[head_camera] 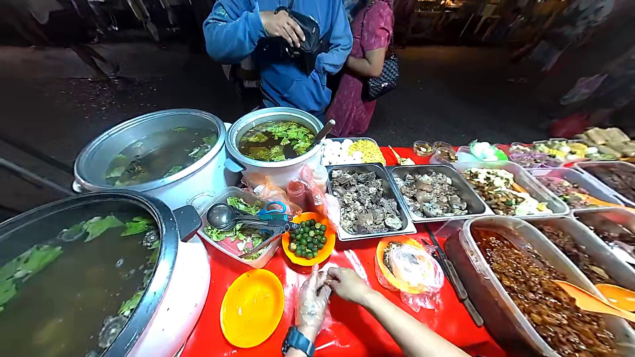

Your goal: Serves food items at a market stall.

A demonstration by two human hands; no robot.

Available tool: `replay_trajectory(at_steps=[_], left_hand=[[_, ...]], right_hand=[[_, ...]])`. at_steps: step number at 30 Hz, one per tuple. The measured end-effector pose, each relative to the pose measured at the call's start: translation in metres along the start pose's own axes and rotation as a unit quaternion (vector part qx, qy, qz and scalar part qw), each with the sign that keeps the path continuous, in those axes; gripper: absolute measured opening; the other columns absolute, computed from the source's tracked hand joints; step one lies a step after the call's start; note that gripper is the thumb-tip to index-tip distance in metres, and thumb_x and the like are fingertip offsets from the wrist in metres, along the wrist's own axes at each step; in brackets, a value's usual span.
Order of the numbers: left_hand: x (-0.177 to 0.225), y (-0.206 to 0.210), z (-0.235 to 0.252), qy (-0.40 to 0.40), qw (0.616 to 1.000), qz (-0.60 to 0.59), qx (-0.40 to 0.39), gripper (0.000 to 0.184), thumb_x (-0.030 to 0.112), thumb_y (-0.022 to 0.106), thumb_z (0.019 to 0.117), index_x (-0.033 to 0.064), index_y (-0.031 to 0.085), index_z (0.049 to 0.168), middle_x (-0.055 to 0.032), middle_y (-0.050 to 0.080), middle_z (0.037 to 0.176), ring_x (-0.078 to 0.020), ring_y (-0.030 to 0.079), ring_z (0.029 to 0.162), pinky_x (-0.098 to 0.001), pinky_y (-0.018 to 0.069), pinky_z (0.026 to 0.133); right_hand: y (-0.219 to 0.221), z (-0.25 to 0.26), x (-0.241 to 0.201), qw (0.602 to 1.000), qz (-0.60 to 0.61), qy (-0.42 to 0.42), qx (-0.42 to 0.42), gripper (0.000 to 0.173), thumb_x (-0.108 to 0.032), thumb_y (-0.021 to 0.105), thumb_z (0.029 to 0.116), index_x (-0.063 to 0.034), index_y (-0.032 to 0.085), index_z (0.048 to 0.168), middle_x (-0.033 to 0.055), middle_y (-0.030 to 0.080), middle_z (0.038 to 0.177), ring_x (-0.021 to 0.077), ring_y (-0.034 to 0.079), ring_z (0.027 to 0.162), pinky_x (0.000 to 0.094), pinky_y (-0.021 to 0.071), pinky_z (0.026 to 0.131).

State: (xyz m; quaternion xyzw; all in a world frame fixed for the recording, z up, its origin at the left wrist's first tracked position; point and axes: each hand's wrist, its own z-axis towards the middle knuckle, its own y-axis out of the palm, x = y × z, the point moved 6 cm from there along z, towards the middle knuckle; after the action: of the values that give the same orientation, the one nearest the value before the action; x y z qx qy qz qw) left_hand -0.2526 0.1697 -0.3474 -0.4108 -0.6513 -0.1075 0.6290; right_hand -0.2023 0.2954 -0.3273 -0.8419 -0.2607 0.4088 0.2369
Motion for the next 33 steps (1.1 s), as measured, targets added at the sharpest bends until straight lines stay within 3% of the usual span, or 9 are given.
replay_trajectory(at_steps=[4,10,15,17,20,25,29,31,33], left_hand=[[0.006,0.002,-0.005,0.042,0.986,0.133,0.090,0.070,0.015,0.067,0.0892,0.0020,0.044,0.154,-0.0124,0.072,0.125,-0.0308,0.065,0.121,-0.0506,0.0417,0.113],[0.011,0.011,-0.007,0.024,0.967,0.175,0.182,0.056,0.022,0.063,0.0915,0.0093,0.057,0.146,-0.0094,0.076,0.112,-0.0344,0.069,0.111,-0.0602,0.0434,0.106],[0.006,0.008,0.006,0.039,0.991,0.089,0.086,0.050,0.028,0.068,0.0905,0.0077,0.061,0.136,-0.0054,0.077,0.107,-0.0266,0.070,0.107,-0.0557,0.0476,0.103],[0.000,0.013,0.012,0.035,0.999,-0.012,0.003,0.045,0.020,0.070,0.0915,0.0057,0.060,0.133,-0.0051,0.076,0.105,-0.0175,0.072,0.102,-0.0438,0.0548,0.098],[0.001,0.021,0.019,-0.015,0.972,-0.214,-0.097,0.039,0.004,0.064,0.0941,-0.0063,0.054,0.131,-0.0153,0.071,0.110,-0.0176,0.070,0.098,-0.0356,0.0580,0.090],[0.003,0.019,0.014,-0.187,0.950,-0.248,0.006,0.051,0.005,0.073,0.0917,-0.0045,0.053,0.138,-0.0237,0.068,0.112,-0.0259,0.069,0.091,-0.0421,0.0580,0.080],[0.007,0.021,0.012,-0.176,0.957,-0.228,0.030,0.042,0.006,0.069,0.0949,-0.0058,0.057,0.133,-0.0233,0.068,0.112,-0.0255,0.068,0.088,-0.0429,0.0580,0.077],[0.019,0.016,0.012,-0.120,0.984,-0.129,-0.026,0.030,0.010,0.055,0.1042,-0.0067,0.061,0.128,-0.0185,0.069,0.111,-0.0186,0.068,0.093,-0.0368,0.0567,0.085],[0.032,0.011,0.006,-0.028,0.988,0.074,-0.129,0.037,0.017,0.044,0.1091,-0.0075,0.060,0.132,-0.0200,0.064,0.129,-0.0221,0.059,0.121,-0.0396,0.0425,0.110]], right_hand=[[0.000,-0.004,-0.016,0.998,-0.055,0.020,-0.016,0.032,-0.019,0.052,0.0997,-0.0066,0.063,0.127,0.0226,0.067,0.123,0.0398,0.061,0.122,0.0599,0.0443,0.104],[0.003,-0.021,-0.014,0.984,-0.067,0.033,0.161,0.032,-0.014,0.054,0.0988,-0.0135,0.069,0.127,0.0185,0.065,0.126,0.0362,0.058,0.125,0.0495,0.0444,0.108],[-0.011,-0.019,-0.001,0.984,0.069,0.060,0.152,0.030,-0.005,0.054,0.0967,-0.0087,0.065,0.125,0.0143,0.073,0.113,0.0301,0.069,0.109,0.0511,0.0525,0.098],[-0.013,-0.013,0.010,0.984,0.116,0.064,0.115,0.030,-0.005,0.057,0.0963,-0.0053,0.063,0.125,0.0159,0.071,0.107,0.0305,0.069,0.101,0.0515,0.0529,0.093],[-0.014,-0.005,0.022,0.986,0.138,0.047,0.082,0.025,-0.004,0.061,0.0933,0.0003,0.066,0.117,0.0196,0.069,0.106,0.0326,0.066,0.101,0.0532,0.0502,0.093],[-0.006,-0.027,0.019,0.982,0.160,0.050,0.082,0.044,-0.020,0.079,0.0868,0.0011,0.065,0.122,0.0223,0.066,0.121,0.0357,0.063,0.115,0.0553,0.0474,0.104],[-0.003,-0.034,0.014,0.967,0.154,0.043,0.200,0.025,-0.019,0.067,0.0956,0.0022,0.071,0.107,0.0208,0.072,0.107,0.0350,0.069,0.105,0.0541,0.0516,0.097],[-0.005,-0.031,0.006,0.962,0.118,-0.057,0.239,0.021,-0.011,0.062,0.0965,0.0032,0.072,0.108,0.0217,0.073,0.107,0.0356,0.070,0.106,0.0535,0.0524,0.099],[-0.020,-0.033,0.001,0.956,0.077,-0.129,0.253,0.019,-0.007,0.060,0.0978,0.0041,0.072,0.108,0.0234,0.072,0.106,0.0382,0.069,0.106,0.0553,0.0523,0.097]])
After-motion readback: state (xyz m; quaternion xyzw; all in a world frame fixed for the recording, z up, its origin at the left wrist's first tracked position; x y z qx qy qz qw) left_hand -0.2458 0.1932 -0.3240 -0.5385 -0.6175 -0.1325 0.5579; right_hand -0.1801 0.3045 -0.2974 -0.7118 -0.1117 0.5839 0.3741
